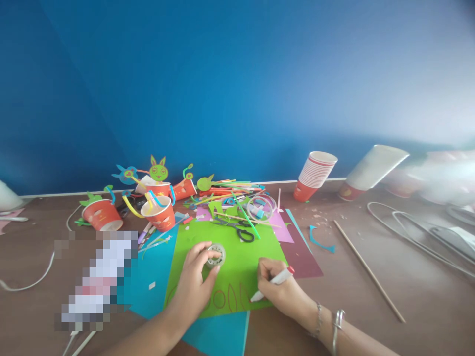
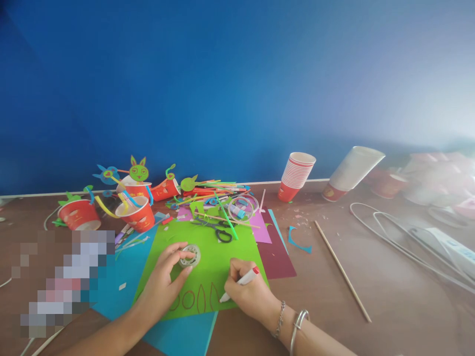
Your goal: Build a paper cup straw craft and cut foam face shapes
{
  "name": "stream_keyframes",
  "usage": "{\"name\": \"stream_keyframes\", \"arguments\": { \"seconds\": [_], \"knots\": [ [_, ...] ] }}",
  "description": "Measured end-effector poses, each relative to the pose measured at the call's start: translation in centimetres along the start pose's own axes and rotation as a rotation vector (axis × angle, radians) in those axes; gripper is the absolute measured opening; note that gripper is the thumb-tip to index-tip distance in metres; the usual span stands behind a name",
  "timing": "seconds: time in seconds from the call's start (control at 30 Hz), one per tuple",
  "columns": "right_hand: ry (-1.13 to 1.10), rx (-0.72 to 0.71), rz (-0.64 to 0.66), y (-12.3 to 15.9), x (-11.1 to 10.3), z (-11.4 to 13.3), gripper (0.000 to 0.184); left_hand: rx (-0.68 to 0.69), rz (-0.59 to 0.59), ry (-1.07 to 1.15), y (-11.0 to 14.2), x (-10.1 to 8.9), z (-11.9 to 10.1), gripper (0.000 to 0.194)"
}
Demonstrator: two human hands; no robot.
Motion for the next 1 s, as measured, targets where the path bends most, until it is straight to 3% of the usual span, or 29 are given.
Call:
{"name": "stream_keyframes", "arguments": {
  "seconds": [0.33,0.57,1.0],
  "knots": [
    [0.035,-0.031,0.043,0.13,0.2,0.48,0.017,0.008,-0.003,-0.005,-0.03,-0.02,-0.06,0.018],
    [-0.039,0.03,0.095,0.13,0.35,0.11,0.014,0.012,-0.017,-0.001,-0.07,-0.08,-0.19,0.017],
    [0.05,-0.034,0.098,0.27,0.5,0.6,0.018,0.014,-0.018,-0.004,-0.08,-0.11,-0.19,0.017]
  ]
}}
Point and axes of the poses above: each hand's wrist, its own y-axis away from the middle knuckle, its own x-axis out of the palm, z = x × y, the point moved 6 cm from there along -y, towards the middle knuckle, and after that the axes turned 7 degrees about -z, right-handed, at the moved point
